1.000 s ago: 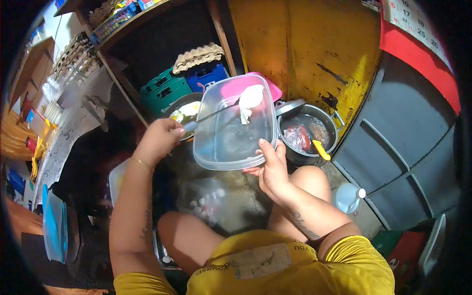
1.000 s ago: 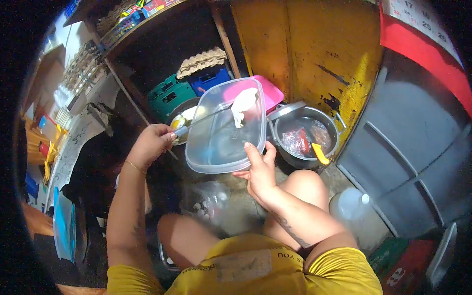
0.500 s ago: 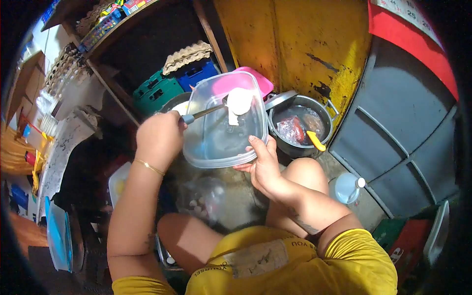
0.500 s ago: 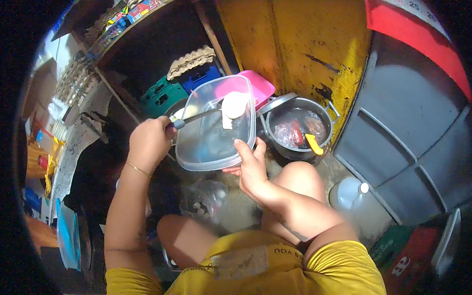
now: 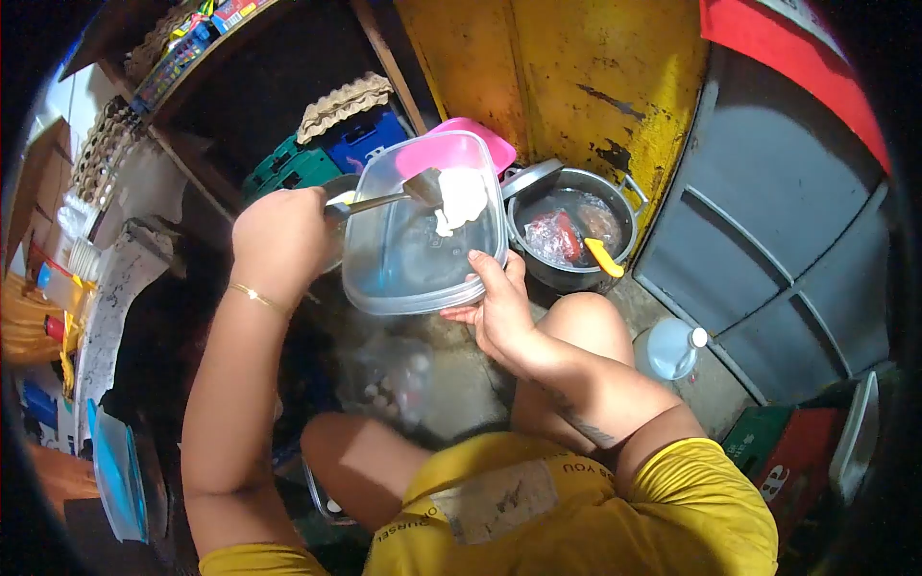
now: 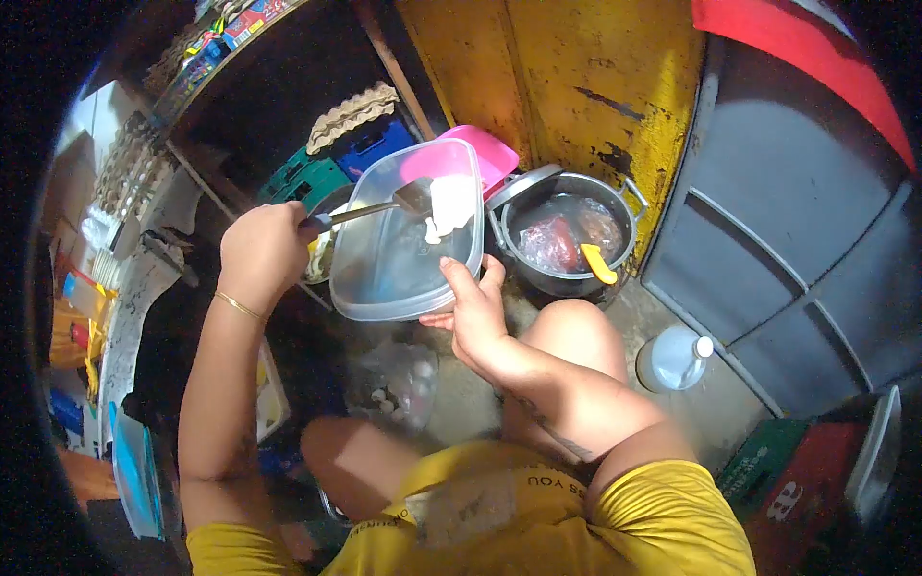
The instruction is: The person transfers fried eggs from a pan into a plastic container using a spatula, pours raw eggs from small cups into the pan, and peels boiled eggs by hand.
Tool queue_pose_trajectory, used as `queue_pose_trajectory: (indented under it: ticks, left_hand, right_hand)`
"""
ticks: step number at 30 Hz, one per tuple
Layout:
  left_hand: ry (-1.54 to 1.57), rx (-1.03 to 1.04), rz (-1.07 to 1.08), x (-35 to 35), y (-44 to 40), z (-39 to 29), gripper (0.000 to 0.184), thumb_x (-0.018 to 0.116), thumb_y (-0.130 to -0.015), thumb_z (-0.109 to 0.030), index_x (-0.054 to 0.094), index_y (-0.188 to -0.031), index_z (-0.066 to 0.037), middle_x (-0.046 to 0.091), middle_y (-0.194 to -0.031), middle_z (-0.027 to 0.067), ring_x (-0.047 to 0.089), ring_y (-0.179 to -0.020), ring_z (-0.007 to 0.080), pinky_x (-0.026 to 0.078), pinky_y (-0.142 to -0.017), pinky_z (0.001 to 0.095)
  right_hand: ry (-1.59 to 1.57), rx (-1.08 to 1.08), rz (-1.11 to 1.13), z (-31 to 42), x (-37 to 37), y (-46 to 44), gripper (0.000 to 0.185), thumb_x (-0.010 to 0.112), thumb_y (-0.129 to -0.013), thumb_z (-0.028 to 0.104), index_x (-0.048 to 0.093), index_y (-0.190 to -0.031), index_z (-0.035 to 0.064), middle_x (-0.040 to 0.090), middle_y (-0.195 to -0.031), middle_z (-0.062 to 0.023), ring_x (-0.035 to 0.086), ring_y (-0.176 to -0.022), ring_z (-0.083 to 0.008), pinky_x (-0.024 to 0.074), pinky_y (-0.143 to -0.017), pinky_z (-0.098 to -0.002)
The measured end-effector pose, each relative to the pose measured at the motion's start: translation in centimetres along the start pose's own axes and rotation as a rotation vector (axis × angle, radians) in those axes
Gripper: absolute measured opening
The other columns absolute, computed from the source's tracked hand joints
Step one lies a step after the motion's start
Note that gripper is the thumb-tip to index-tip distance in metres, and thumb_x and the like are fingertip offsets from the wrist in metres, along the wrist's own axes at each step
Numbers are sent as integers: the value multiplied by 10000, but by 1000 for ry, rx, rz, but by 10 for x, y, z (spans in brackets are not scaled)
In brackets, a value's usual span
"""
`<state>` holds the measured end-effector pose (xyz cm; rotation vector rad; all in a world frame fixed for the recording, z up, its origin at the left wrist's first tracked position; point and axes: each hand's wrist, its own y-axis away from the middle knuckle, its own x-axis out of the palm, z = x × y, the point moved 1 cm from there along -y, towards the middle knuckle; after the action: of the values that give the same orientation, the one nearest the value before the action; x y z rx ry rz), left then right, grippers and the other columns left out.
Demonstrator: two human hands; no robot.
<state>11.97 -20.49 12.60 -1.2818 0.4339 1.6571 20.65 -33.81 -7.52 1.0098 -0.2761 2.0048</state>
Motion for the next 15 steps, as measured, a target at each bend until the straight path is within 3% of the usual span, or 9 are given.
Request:
queue_pose_trajectory:
  ticks: [2, 5, 11, 12, 13, 15]
  left_hand:
    - [-1, -10, -19, 5, 2, 7, 186, 679, -857, -249, 729, -918, -81, 700, -854, 160, 679, -853, 341, 544, -741, 457]
    - [-40, -60, -87, 7, 6, 15, 179, 675, -858, -240, 719, -919, -77, 695, -848, 170, 676, -859, 344, 541, -747, 460]
    - [38, -188, -129, 4, 34, 38, 203, 682, -862, -225, 698, -966, -52, 693, -872, 183, 672, -861, 360, 525, -744, 472]
    - [84, -191, -147, 11, 40, 50, 218, 684, -867, -224, 698, -986, -43, 694, -869, 182, 677, -851, 351, 521, -736, 463]
    - [73, -223, -146, 21, 44, 66, 218, 684, -867, -224, 698, -986, -43, 694, -869, 182, 677, -851, 351, 521, -736, 463]
    - [524, -219, -63, 48, 48, 99, 257, 664, -873, -237, 713, -1040, -47, 696, -845, 195, 681, -778, 325, 515, -677, 435]
  right_hand:
    - [-11, 33, -2, 1, -1, -1, 676, 647, -912, 323, 214, -1371, 81, 531, -1199, -220, 684, -828, -322, 609, -574, -421]
    - [20, 12, -8, 2, 0, 0, 589, 625, -915, 356, 280, -1310, 88, 488, -1068, -157, 668, -796, -311, 612, -603, -451]
    - [49, -7, -1, -1, -5, -4, 601, 632, -905, 350, 275, -1318, 101, 487, -1060, -159, 669, -758, -311, 616, -571, -447]
    - [65, -9, -20, 5, -2, 0, 622, 639, -913, 323, 268, -1348, 77, 563, -1141, -202, 686, -772, -306, 598, -553, -414]
    - [51, -6, -1, 6, -4, -1, 616, 639, -911, 320, 272, -1347, 85, 559, -1144, -201, 685, -768, -308, 597, -548, -417]
    - [23, -5, 18, 8, -6, -3, 577, 643, -901, 321, 299, -1311, 104, 530, -1116, -186, 675, -744, -320, 601, -539, -435]
